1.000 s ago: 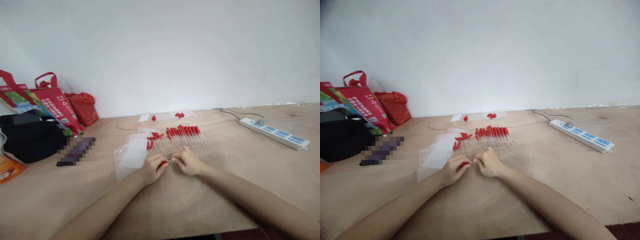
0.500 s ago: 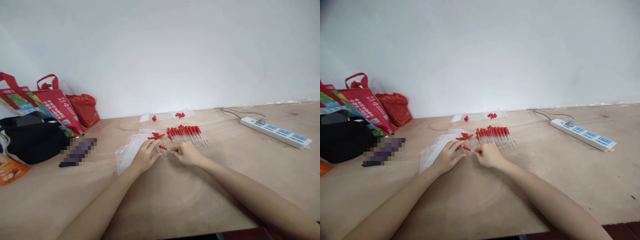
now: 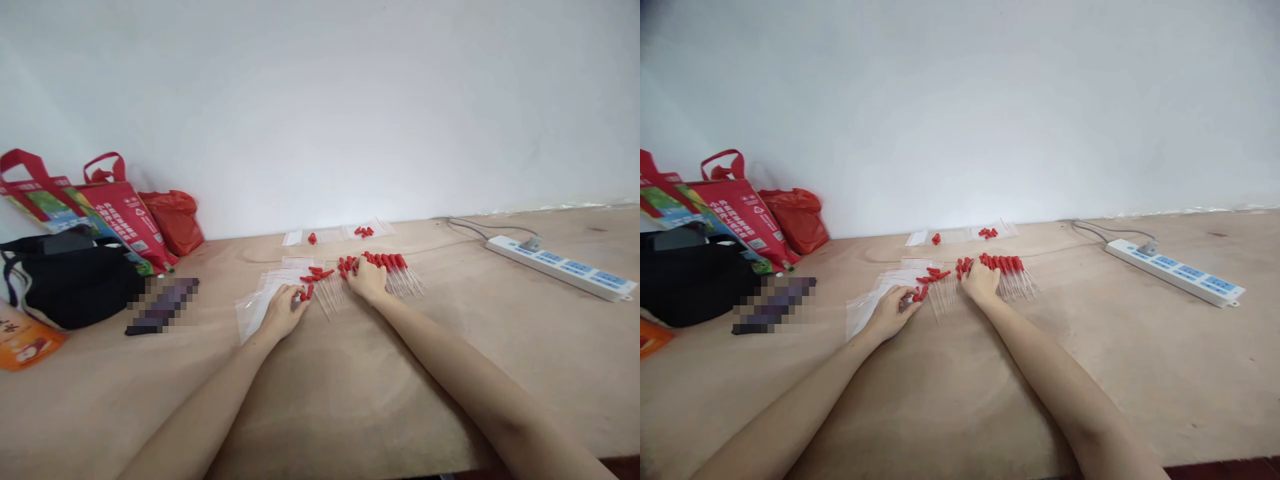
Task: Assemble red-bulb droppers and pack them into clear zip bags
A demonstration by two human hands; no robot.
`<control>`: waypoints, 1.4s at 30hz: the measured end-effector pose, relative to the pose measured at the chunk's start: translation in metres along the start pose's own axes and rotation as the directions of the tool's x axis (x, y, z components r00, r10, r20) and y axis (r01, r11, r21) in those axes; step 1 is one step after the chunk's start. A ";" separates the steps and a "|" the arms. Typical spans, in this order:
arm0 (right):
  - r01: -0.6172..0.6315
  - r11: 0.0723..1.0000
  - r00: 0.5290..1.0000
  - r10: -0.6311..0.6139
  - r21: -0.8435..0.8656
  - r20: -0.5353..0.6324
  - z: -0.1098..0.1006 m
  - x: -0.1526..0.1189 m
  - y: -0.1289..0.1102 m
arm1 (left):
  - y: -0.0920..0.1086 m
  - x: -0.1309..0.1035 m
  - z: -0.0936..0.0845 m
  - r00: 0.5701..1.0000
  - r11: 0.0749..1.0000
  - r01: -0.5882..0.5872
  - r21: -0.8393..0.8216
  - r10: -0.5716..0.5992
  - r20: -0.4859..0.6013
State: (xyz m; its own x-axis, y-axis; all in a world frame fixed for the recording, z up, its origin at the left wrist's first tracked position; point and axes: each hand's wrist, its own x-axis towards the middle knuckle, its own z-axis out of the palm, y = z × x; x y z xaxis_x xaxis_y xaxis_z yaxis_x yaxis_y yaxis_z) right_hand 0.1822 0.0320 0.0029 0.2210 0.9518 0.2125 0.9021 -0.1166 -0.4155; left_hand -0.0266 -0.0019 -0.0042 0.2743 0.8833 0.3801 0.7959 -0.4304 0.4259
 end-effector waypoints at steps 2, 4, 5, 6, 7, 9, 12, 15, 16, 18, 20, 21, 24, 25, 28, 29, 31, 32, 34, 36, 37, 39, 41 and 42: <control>0.021 1.000 0.999 -0.021 -0.004 -0.026 -0.001 -0.002 0.000 | -0.001 0.001 0.001 1.000 1.000 0.005 -0.005 -0.005 -0.001; 0.071 0.997 0.995 -0.071 0.006 -0.070 -0.003 -0.008 -0.003 | -0.001 0.002 0.002 1.000 1.000 0.016 -0.011 -0.016 -0.011; 0.114 0.993 0.990 -0.112 0.012 -0.083 -0.004 -0.011 -0.005 | -0.001 0.002 0.003 1.000 1.000 0.019 -0.010 -0.019 -0.015; 0.165 0.986 0.983 -0.163 0.017 -0.082 -0.006 -0.016 -0.008 | -0.001 0.003 0.003 1.000 1.000 0.020 -0.009 -0.020 -0.019; 0.217 0.976 0.974 -0.215 0.022 -0.067 -0.007 -0.021 -0.012 | 0.000 0.004 0.004 1.000 1.000 0.019 -0.006 -0.019 -0.021; 0.301 0.953 0.954 -0.301 0.031 -0.006 -0.007 -0.031 -0.020 | 0.000 0.005 0.004 1.000 1.000 0.019 0.003 -0.019 -0.019; 0.374 0.927 0.924 -0.375 0.026 0.076 -0.005 -0.045 -0.033 | 0.000 0.006 0.006 0.999 0.999 0.035 0.012 -0.034 -0.026; 0.401 0.915 0.910 -0.393 -0.039 0.132 -0.002 -0.054 -0.042 | -0.002 0.007 0.008 0.995 0.998 0.059 0.004 -0.059 -0.081; 0.407 0.910 0.907 -0.394 -0.072 0.147 -0.002 -0.055 -0.044 | -0.004 0.008 0.009 0.992 0.998 0.065 -0.003 -0.065 -0.112; 0.431 0.893 0.897 -0.408 -0.131 0.169 -0.001 -0.058 -0.048 | -0.005 0.009 0.009 0.981 0.998 0.068 -0.017 -0.070 -0.181; 0.449 0.879 0.888 -0.419 -0.159 0.189 -0.001 -0.060 -0.052 | -0.006 0.010 0.009 0.969 0.998 0.057 -0.025 -0.061 -0.237; 0.447 0.879 0.888 -0.414 -0.168 0.200 -0.001 -0.061 -0.053 | -0.006 0.010 0.008 0.966 0.998 0.050 -0.027 -0.055 -0.251; 0.417 0.891 0.903 -0.384 -0.180 0.192 -0.002 -0.062 -0.051 | -0.002 0.008 0.006 0.970 0.998 0.033 -0.057 -0.046 -0.237; 0.411 0.894 0.909 -0.387 -0.178 0.158 -0.003 -0.062 -0.047 | 0.000 0.006 0.005 0.974 0.996 0.030 -0.080 -0.047 -0.223; 0.426 0.896 0.904 -0.428 -0.125 0.005 -0.005 -0.062 -0.024 | 0.009 0.000 0.002 0.981 0.984 0.020 -0.178 -0.053 -0.185; 0.439 0.894 0.896 -0.444 -0.094 -0.036 -0.006 -0.063 -0.013 | 0.013 -0.002 0.002 0.984 0.978 0.014 -0.206 -0.050 -0.170; 0.483 0.875 0.873 -0.483 -0.008 -0.071 -0.009 -0.065 0.012 | 0.023 -0.006 0.001 0.991 0.971 0.006 -0.240 -0.038 -0.128; 0.512 0.857 0.858 -0.509 0.045 -0.073 -0.011 -0.067 0.025 | 0.028 -0.008 0.000 0.994 0.968 0.004 -0.252 -0.031 -0.102; 0.583 0.796 0.812 -0.581 0.163 -0.063 -0.016 -0.071 0.047 | 0.038 -0.012 0.000 0.999 0.952 -0.001 -0.306 -0.012 -0.043; 0.628 0.741 0.772 -0.632 0.239 -0.067 -0.021 -0.075 0.061 | 0.047 -0.015 0.002 1.000 0.904 -0.001 -0.427 0.012 0.024; 0.643 0.721 0.757 -0.650 0.260 -0.070 -0.024 -0.077 0.064 | 0.051 -0.017 0.003 0.998 0.865 0.008 -0.501 0.023 0.055; 0.661 0.697 0.739 -0.670 0.277 -0.078 -0.029 -0.080 0.065 | 0.056 -0.020 0.006 0.994 0.781 0.043 -0.624 0.031 0.107; 0.669 0.684 0.729 -0.679 0.292 -0.080 -0.031 -0.082 0.060 | 0.059 -0.022 0.009 0.990 0.724 0.085 -0.684 0.018 0.143; 0.669 0.680 0.728 -0.680 0.299 -0.083 -0.032 -0.083 0.057 | 0.059 -0.023 0.010 0.988 0.713 0.102 -0.693 0.009 0.154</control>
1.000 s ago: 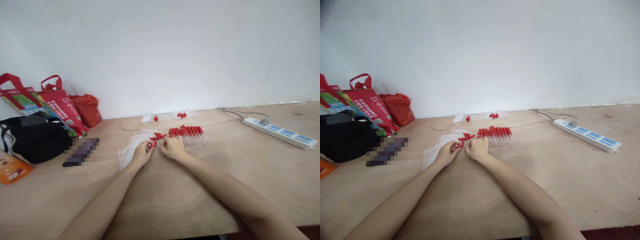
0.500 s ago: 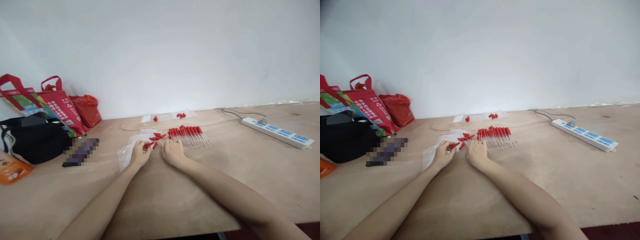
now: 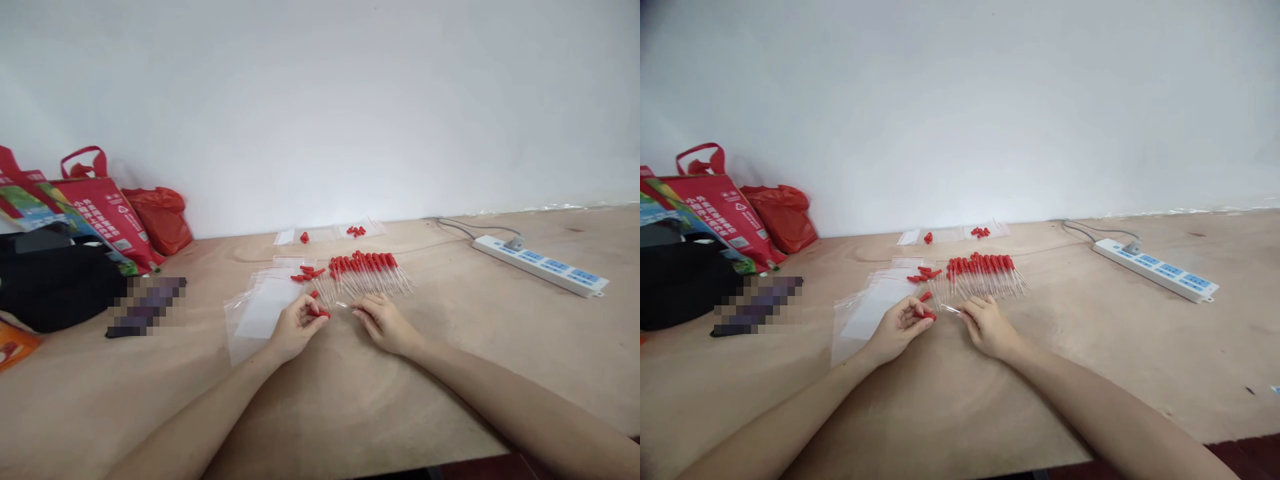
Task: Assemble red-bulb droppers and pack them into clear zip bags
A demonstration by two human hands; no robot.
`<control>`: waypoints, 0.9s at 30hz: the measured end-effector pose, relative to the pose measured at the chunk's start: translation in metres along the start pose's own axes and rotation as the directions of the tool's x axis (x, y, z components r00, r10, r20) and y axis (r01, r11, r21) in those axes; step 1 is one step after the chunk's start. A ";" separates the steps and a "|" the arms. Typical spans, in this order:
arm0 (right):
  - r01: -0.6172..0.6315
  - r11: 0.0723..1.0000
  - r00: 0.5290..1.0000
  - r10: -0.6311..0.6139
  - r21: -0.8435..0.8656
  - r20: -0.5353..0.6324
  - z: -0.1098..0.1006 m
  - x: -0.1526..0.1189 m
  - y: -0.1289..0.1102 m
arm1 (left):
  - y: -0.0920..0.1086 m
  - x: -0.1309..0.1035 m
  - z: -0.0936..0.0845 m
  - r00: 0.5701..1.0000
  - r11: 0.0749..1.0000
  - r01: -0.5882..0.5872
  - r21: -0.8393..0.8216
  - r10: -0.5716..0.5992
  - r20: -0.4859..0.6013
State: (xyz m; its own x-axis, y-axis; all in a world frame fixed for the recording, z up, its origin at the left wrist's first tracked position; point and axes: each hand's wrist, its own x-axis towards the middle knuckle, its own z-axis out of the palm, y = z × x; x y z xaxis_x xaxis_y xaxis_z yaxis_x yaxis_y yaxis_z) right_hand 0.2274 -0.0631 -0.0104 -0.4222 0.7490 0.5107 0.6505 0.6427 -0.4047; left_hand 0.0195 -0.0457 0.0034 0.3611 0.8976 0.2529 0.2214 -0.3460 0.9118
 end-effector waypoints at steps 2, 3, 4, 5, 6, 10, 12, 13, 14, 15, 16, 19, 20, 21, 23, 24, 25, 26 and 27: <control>-0.001 1.000 1.000 0.001 0.015 0.002 0.001 0.002 -0.005 | -0.002 0.000 0.001 1.000 1.000 0.015 0.006 -0.015 -0.006; -0.004 1.000 1.000 0.004 0.022 0.006 0.002 0.002 -0.006 | -0.003 0.000 0.000 1.000 1.000 0.012 0.018 -0.011 -0.014; -0.009 1.000 1.000 0.008 0.028 0.011 0.003 0.002 -0.008 | -0.003 0.001 0.000 1.000 0.999 0.000 0.040 0.001 -0.019; -0.014 0.999 1.000 0.013 0.033 0.015 0.003 0.002 -0.008 | -0.003 0.001 -0.001 1.000 0.997 -0.020 0.078 0.022 -0.018; -0.019 0.999 1.000 0.018 0.036 0.017 0.004 0.002 -0.009 | -0.003 0.002 -0.002 0.999 0.990 -0.047 0.131 0.049 -0.011; -0.018 0.999 1.000 0.017 0.030 0.023 0.004 0.001 -0.008 | -0.002 0.004 -0.006 0.988 0.920 -0.156 0.360 0.147 0.051; -0.016 1.000 0.999 0.015 0.020 0.028 0.004 0.001 -0.007 | -0.003 0.004 -0.007 0.986 0.908 -0.166 0.386 0.155 0.060; -0.017 1.000 0.999 0.016 0.015 0.029 0.004 0.001 -0.007 | -0.004 0.004 -0.007 0.988 0.914 -0.157 0.374 0.146 0.058; -0.018 1.000 0.999 0.018 0.010 0.028 0.003 0.001 -0.007 | -0.004 0.004 -0.007 0.990 0.927 -0.139 0.349 0.130 0.048; -0.019 1.000 0.999 0.018 0.007 0.026 0.003 0.001 -0.006 | -0.005 0.004 -0.007 0.994 0.943 -0.113 0.315 0.108 0.031; -0.017 1.000 1.000 0.017 0.004 0.025 0.003 0.001 -0.006 | -0.005 0.004 -0.007 0.997 0.959 -0.082 0.272 0.082 0.010; -0.006 1.000 1.000 0.006 0.002 0.021 0.003 0.001 -0.006 | -0.004 0.005 -0.006 0.998 0.993 -0.006 0.120 0.013 -0.058; -0.003 1.000 1.000 0.003 0.003 0.019 0.003 0.001 -0.007 | -0.003 0.005 -0.006 0.998 0.997 0.007 0.075 -0.002 -0.068; -0.002 1.000 1.000 0.002 0.003 0.014 0.003 0.001 -0.007 | -0.003 0.005 -0.005 0.997 0.999 0.015 0.038 -0.012 -0.070; -0.004 1.000 1.000 0.004 0.005 0.004 0.003 0.001 -0.007 | -0.002 0.005 -0.004 0.998 1.000 0.024 -0.008 -0.025 -0.059; -0.006 1.000 1.000 0.006 0.007 0.001 0.003 0.001 -0.007 | -0.002 0.005 -0.004 0.998 0.999 0.026 -0.019 -0.027 -0.054; -0.007 1.000 1.000 0.007 0.009 -0.001 0.004 0.001 -0.007 | -0.001 0.005 -0.003 0.998 0.999 0.026 -0.028 -0.028 -0.053; -0.006 1.000 1.000 0.006 0.013 -0.002 0.004 0.001 -0.007 | -0.001 0.005 -0.003 0.998 0.999 0.027 -0.037 -0.029 -0.053; -0.006 1.000 1.000 0.006 0.016 -0.002 0.004 0.001 -0.007 | -0.001 0.005 -0.003 0.998 0.998 0.031 -0.046 -0.034 -0.051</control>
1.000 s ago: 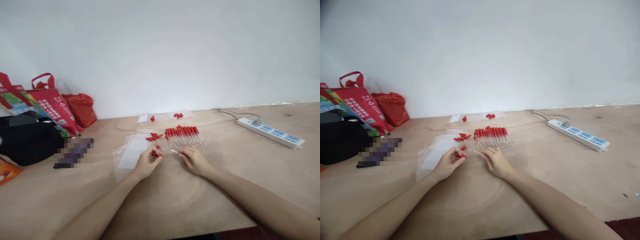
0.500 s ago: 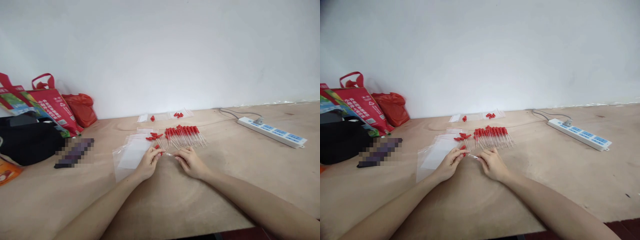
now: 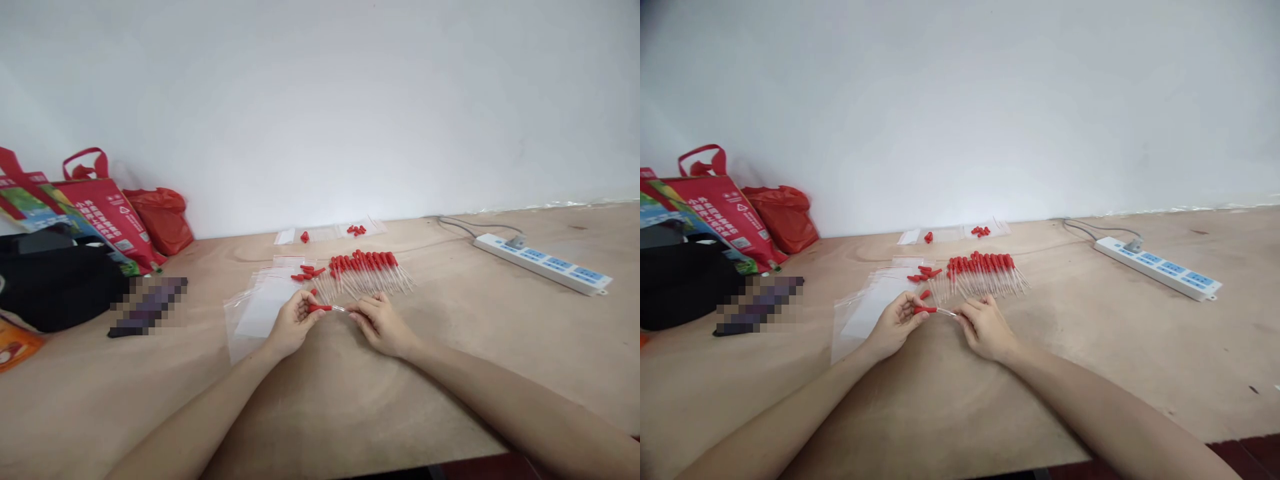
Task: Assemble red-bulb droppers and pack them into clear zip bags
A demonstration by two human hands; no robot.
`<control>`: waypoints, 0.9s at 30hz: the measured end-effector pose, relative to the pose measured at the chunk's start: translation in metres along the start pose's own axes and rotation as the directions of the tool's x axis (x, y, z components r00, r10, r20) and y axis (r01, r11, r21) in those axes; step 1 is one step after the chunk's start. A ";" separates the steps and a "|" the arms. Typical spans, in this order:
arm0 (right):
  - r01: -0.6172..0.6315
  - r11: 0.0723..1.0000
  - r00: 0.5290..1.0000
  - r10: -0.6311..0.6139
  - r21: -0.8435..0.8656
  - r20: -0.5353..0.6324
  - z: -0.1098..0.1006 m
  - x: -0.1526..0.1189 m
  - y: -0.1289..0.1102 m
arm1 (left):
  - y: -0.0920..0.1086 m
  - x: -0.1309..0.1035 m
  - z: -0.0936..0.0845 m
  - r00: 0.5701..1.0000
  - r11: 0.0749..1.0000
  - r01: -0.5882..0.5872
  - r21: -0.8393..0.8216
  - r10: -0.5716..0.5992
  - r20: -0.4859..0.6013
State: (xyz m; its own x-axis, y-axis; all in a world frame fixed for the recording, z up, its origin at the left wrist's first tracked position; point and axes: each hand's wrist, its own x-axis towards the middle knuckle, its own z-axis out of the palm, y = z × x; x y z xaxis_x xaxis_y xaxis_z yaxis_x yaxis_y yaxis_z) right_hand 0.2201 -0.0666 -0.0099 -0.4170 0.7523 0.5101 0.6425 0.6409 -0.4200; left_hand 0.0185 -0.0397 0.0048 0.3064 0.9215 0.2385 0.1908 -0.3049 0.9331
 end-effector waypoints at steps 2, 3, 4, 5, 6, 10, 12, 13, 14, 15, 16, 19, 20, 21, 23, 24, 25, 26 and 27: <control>0.001 1.000 1.000 -0.001 0.007 -0.002 0.000 0.000 0.000 | 0.001 0.000 0.000 1.000 1.000 0.016 -0.019 -0.016 0.001; 0.001 1.000 1.000 -0.001 0.011 -0.002 0.000 0.000 0.000 | 0.001 -0.001 0.001 1.000 0.999 0.026 -0.031 -0.026 0.002; -0.001 1.000 1.000 0.001 0.014 -0.003 0.000 0.000 0.000 | 0.002 -0.001 0.001 0.999 0.998 0.038 -0.045 -0.038 0.005; -0.003 1.000 1.000 0.003 0.017 -0.005 0.000 0.000 0.000 | 0.002 -0.001 0.002 0.999 0.997 0.051 -0.061 -0.051 0.007; -0.005 1.000 1.000 0.005 0.019 -0.007 0.000 0.001 -0.001 | 0.003 -0.002 0.002 0.998 0.995 0.064 -0.077 -0.063 0.007; -0.011 0.999 1.000 0.012 0.031 -0.023 0.001 0.001 0.000 | 0.004 -0.003 0.004 0.995 0.986 0.100 -0.131 -0.101 -0.001; -0.008 0.999 1.000 0.009 0.033 -0.023 0.002 0.001 0.000 | 0.005 -0.003 0.005 0.994 0.982 0.105 -0.154 -0.107 -0.005; -0.006 0.999 1.000 0.007 0.033 -0.023 0.002 0.001 0.000 | 0.005 -0.003 0.005 0.994 0.980 0.108 -0.167 -0.110 -0.005; -0.004 0.999 1.000 0.004 0.032 -0.023 0.003 0.001 0.000 | 0.006 -0.003 0.006 0.993 0.978 0.112 -0.177 -0.114 -0.002; -0.002 0.999 1.000 0.003 0.033 -0.027 0.003 0.001 0.000 | 0.006 -0.003 0.006 0.993 0.976 0.118 -0.184 -0.119 0.005; 0.000 0.999 1.000 0.001 0.036 -0.031 0.003 0.001 0.000 | 0.006 -0.004 0.007 0.992 0.975 0.125 -0.183 -0.124 0.019; 0.000 0.999 0.999 0.002 0.048 -0.041 0.004 0.000 -0.001 | 0.005 -0.004 0.008 0.988 0.980 0.145 -0.133 -0.135 0.077; 0.001 0.999 0.999 0.001 0.054 -0.040 0.004 0.000 -0.001 | 0.005 -0.005 0.008 0.986 0.983 0.147 -0.111 -0.137 0.090; 0.005 0.998 0.999 -0.002 0.061 -0.038 0.004 0.000 -0.001 | 0.004 -0.005 0.008 0.986 0.985 0.148 -0.090 -0.139 0.096; 0.017 0.997 0.999 -0.014 0.075 -0.029 0.004 0.000 -0.002 | 0.001 -0.005 0.009 0.986 0.988 0.143 -0.058 -0.137 0.091; 0.024 0.996 0.999 -0.022 0.082 -0.025 0.005 0.000 -0.002 | 0.000 -0.005 0.009 0.988 0.990 0.136 -0.047 -0.132 0.085; 0.031 0.996 0.999 -0.029 0.088 -0.019 0.005 0.000 -0.002 | -0.001 -0.005 0.009 0.990 0.992 0.124 -0.037 -0.121 0.078; 0.038 0.995 0.999 -0.037 0.093 -0.013 0.005 0.000 -0.001 | -0.002 -0.005 0.009 0.992 0.994 0.108 -0.024 -0.106 0.072; 0.046 0.994 0.999 -0.046 0.097 -0.006 0.006 0.000 -0.001 | -0.003 -0.005 0.009 0.994 0.996 0.087 -0.006 -0.087 0.069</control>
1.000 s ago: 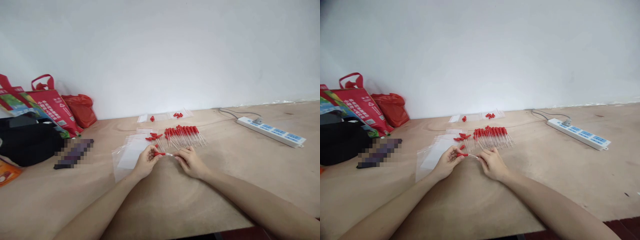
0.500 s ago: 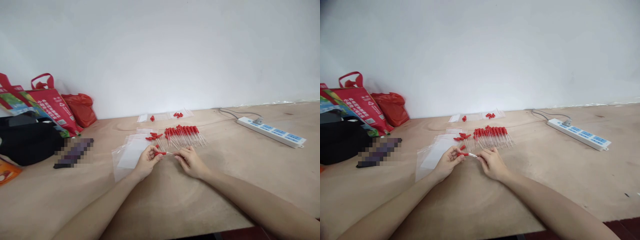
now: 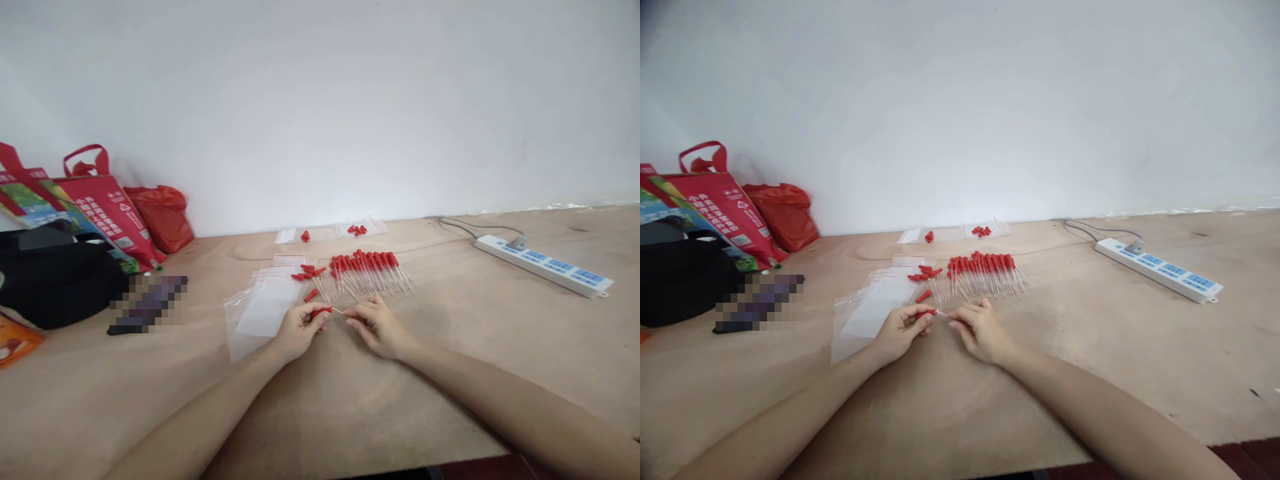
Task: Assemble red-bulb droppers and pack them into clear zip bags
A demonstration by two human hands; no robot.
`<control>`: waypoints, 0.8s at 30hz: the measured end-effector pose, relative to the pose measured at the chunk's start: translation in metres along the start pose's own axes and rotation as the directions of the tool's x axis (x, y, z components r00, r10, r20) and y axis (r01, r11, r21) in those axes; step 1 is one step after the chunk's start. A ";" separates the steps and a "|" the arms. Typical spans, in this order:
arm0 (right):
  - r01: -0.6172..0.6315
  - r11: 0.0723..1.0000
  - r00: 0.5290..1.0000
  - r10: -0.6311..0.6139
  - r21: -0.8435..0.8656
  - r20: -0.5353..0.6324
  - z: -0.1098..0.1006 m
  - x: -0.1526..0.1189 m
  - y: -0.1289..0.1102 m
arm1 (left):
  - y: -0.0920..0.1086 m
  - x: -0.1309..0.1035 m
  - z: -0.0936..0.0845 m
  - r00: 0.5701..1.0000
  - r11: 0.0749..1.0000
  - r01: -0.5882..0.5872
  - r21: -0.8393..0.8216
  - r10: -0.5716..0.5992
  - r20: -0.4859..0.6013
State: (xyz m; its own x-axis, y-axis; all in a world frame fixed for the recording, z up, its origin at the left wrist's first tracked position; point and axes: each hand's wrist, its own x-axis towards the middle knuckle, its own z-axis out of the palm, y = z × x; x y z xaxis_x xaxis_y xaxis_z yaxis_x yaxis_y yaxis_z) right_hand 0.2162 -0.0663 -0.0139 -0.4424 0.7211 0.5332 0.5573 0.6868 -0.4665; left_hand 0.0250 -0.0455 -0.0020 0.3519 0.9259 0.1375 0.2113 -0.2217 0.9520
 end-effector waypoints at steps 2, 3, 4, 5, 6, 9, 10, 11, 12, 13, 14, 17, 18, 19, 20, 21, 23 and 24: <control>0.019 1.000 1.000 -0.019 0.000 0.020 -0.001 0.000 0.001 | -0.001 0.000 -0.001 0.999 0.998 -0.043 0.055 0.043 0.007; 0.029 1.000 0.999 -0.028 -0.005 0.031 -0.002 0.000 0.002 | -0.002 -0.001 -0.001 0.998 0.994 -0.063 0.085 0.062 0.017; 0.039 0.999 0.998 -0.038 -0.016 0.043 -0.003 0.000 0.003 | -0.002 -0.001 -0.001 0.997 0.991 -0.080 0.112 0.076 0.034; 0.050 0.998 0.997 -0.048 -0.033 0.054 -0.004 0.001 0.003 | -0.002 -0.002 -0.002 0.995 0.987 -0.094 0.134 0.087 0.051; 0.060 0.997 0.996 -0.057 -0.056 0.064 -0.006 0.001 0.003 | -0.002 -0.003 -0.002 0.993 0.982 -0.106 0.154 0.097 0.067; 0.085 0.983 0.994 -0.073 -0.165 0.079 -0.010 0.002 0.002 | 0.000 -0.004 -0.002 0.985 0.959 -0.166 0.232 0.149 0.088; 0.090 0.975 0.994 -0.076 -0.203 0.079 -0.010 0.003 0.001 | 0.001 -0.005 -0.001 0.980 0.943 -0.197 0.267 0.180 0.087; 0.095 0.967 0.994 -0.078 -0.235 0.077 -0.011 0.003 0.000 | 0.002 -0.006 -0.001 0.973 0.924 -0.232 0.305 0.217 0.085; 0.099 0.961 0.994 -0.082 -0.258 0.076 -0.011 0.003 -0.001 | 0.003 -0.006 -0.001 0.964 0.902 -0.267 0.340 0.253 0.084; 0.102 0.957 0.994 -0.085 -0.273 0.076 -0.011 0.003 -0.002 | 0.003 -0.007 -0.001 0.955 0.881 -0.295 0.369 0.284 0.086; 0.105 0.954 0.993 -0.086 -0.279 0.077 -0.010 0.003 -0.003 | 0.004 -0.007 -0.001 0.948 0.864 -0.316 0.391 0.306 0.092; 0.101 0.958 0.993 -0.082 -0.269 0.083 -0.009 0.003 -0.005 | 0.006 -0.009 -0.001 0.938 0.830 -0.343 0.440 0.327 0.115; 0.096 0.961 0.993 -0.075 -0.259 0.087 -0.009 0.003 -0.006 | 0.006 -0.009 0.000 0.936 0.820 -0.348 0.455 0.329 0.123; 0.089 0.965 0.993 -0.069 -0.248 0.091 -0.008 0.004 -0.007 | 0.007 -0.010 0.000 0.934 0.808 -0.355 0.471 0.333 0.132; 0.084 0.968 0.993 -0.062 -0.237 0.097 -0.008 0.004 -0.007 | 0.007 -0.010 0.000 0.929 0.795 -0.365 0.484 0.340 0.142; 0.079 0.971 0.993 -0.057 -0.227 0.105 -0.008 0.005 -0.008 | 0.007 -0.010 0.000 0.924 0.782 -0.378 0.495 0.350 0.154; 0.079 0.975 0.991 -0.054 -0.206 0.125 -0.008 0.006 -0.008 | 0.007 -0.010 0.001 0.912 0.759 -0.406 0.508 0.370 0.177; 0.084 0.977 0.989 -0.057 -0.197 0.136 -0.007 0.006 -0.009 | 0.007 -0.011 0.001 0.907 0.750 -0.417 0.514 0.377 0.187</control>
State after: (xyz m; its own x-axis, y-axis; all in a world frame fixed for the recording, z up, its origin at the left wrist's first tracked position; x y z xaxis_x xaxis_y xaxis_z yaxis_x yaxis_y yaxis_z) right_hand 0.2137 -0.0683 -0.0014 -0.5648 0.6861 0.4585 0.6458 0.7134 -0.2721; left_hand 0.0233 -0.0571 0.0029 0.5698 0.6990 0.4321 0.4799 -0.7099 0.5156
